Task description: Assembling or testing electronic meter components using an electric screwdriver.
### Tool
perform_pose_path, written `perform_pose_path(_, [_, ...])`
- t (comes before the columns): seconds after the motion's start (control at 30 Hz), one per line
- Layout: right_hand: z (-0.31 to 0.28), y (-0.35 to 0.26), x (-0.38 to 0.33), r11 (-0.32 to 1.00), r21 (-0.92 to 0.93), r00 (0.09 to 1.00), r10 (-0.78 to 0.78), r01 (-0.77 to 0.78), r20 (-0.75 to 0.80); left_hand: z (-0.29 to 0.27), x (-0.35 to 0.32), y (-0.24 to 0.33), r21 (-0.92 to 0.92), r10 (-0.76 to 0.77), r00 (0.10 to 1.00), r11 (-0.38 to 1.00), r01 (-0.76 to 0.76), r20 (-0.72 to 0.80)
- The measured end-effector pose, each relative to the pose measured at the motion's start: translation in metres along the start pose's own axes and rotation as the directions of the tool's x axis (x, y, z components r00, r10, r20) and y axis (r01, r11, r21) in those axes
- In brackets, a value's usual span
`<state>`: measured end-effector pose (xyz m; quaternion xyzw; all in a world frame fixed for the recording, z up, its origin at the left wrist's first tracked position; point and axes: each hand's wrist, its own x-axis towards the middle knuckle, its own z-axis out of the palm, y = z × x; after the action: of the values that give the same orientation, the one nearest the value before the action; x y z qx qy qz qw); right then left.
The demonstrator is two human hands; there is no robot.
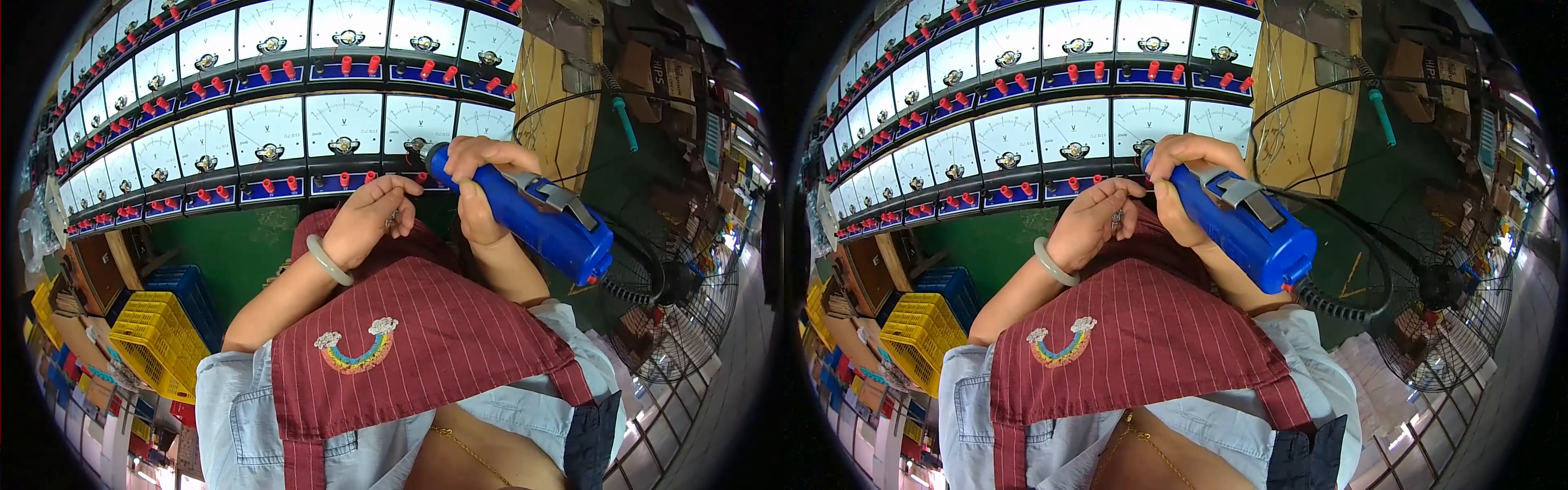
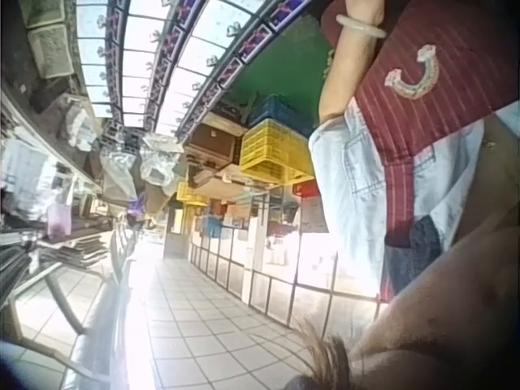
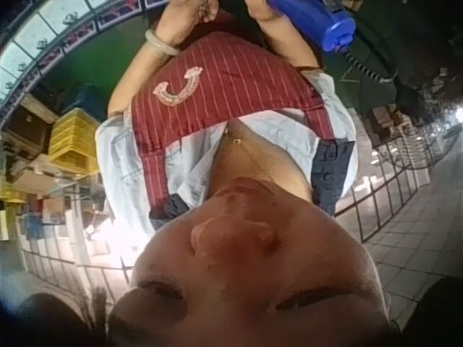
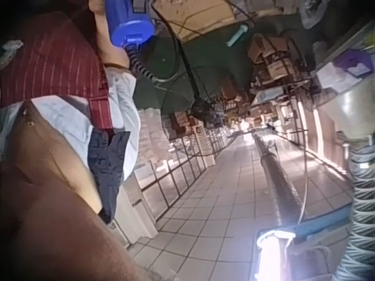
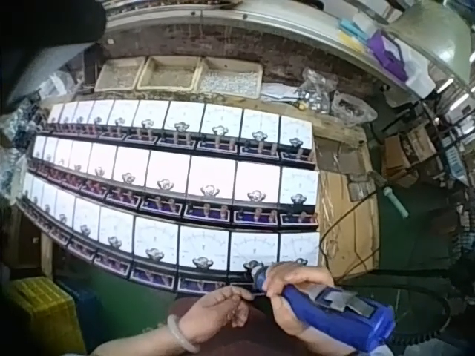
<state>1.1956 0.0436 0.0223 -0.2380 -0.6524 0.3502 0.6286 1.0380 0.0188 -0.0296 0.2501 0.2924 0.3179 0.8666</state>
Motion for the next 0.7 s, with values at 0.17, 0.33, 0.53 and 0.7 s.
perform_pose_path(0.17, [-0.002, 0.012, 0.005, 0.998, 0.02, 0.998, 0.057, -0.057, 0.012, 0.001, 0.002, 0.006, 0.153, -0.001, 0.999, 0.988, 0.007, -0.037])
perform_pose_path(0.33, [0.004, 0.012, 0.013, 0.983, -0.158, 0.973, -0.053, 0.091, 0.227, -0.003, 0.004, 0.014, 0.218, -0.019, 0.998, 0.976, 0.004, 0.067])
perform_pose_path(0.53, [0.011, 0.019, 0.012, 0.981, -0.157, 0.977, -0.085, 0.117, 0.197, -0.004, -0.001, 0.021, 0.01, 0.004, 1.0, 1.0, -0.004, -0.015])
perform_pose_path(0.7, [0.008, 0.012, 0.014, 0.994, 0.011, 0.994, 0.105, -0.105, -0.032, -0.002, -0.009, 0.034, -0.086, -0.009, 1.0, 0.996, 0.008, -0.003])
